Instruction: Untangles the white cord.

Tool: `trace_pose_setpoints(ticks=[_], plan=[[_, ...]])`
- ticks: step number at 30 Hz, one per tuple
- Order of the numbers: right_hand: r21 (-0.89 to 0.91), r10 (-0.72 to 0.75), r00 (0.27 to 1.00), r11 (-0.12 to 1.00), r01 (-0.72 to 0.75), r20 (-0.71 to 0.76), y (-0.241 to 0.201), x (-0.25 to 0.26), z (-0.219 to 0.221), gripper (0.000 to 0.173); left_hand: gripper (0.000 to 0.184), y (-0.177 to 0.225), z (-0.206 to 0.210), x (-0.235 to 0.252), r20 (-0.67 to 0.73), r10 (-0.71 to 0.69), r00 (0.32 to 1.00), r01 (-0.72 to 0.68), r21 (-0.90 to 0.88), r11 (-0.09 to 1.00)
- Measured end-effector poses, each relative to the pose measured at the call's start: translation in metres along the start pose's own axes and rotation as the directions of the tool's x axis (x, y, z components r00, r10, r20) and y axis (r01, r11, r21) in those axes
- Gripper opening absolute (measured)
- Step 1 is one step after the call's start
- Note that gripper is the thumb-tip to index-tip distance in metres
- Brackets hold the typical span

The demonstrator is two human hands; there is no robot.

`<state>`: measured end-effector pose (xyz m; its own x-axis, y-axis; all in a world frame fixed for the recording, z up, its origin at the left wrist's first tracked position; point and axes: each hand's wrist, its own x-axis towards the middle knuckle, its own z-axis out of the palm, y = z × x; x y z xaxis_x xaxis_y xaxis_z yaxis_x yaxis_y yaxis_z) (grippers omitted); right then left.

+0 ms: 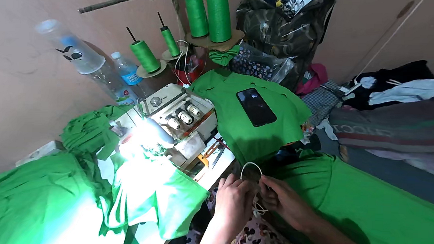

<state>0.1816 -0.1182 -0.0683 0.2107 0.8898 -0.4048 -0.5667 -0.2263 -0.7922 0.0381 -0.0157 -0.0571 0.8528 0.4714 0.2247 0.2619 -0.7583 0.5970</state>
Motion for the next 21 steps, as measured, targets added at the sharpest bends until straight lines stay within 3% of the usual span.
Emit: trace_pose_setpoints(ticks=[4,6,9,12,16,18,21], plan=[[-0.101,-0.053,0.994,0.993,0.064,0.100,-0.006,-0.011,-0.001,0.037,0.017,0.010,-0.017,-0.005,0.238,0.019,0.971,0.030,-0.202,0.979],[-0.107,-0.074,0.995,0.991,0.082,0.073,-0.003,-0.013,-0.002,0.038,0.018,0.003,-0.012,-0.006,0.174,-0.075,0.982,0.108,-0.190,0.976],[-0.148,-0.106,0.994,0.984,0.101,-0.026,0.000,-0.012,-0.001,0.037,0.024,0.003,-0.020,-0.007,0.129,0.057,0.990,0.003,-0.423,0.906],[-0.206,-0.108,0.994,0.974,0.098,-0.036,0.007,-0.016,-0.002,0.034,0.019,0.003,-0.015,-0.008,0.040,0.046,0.998,-0.022,-0.466,0.884],[-0.183,-0.128,0.991,0.976,0.120,-0.028,0.008,-0.010,-0.008,0.036,0.036,0.003,-0.019,-0.013,0.007,0.217,0.976,-0.130,-0.779,0.613],[-0.126,-0.131,0.989,0.984,0.123,-0.061,0.001,-0.005,-0.013,0.037,0.032,0.000,-0.023,-0.016,-0.018,0.274,0.962,-0.188,-0.770,0.609],[-0.077,-0.251,0.966,0.966,0.246,-0.062,-0.016,-0.003,-0.025,0.037,0.023,-0.011,-0.034,-0.034,0.015,0.286,0.958,-0.201,-0.676,0.709]])
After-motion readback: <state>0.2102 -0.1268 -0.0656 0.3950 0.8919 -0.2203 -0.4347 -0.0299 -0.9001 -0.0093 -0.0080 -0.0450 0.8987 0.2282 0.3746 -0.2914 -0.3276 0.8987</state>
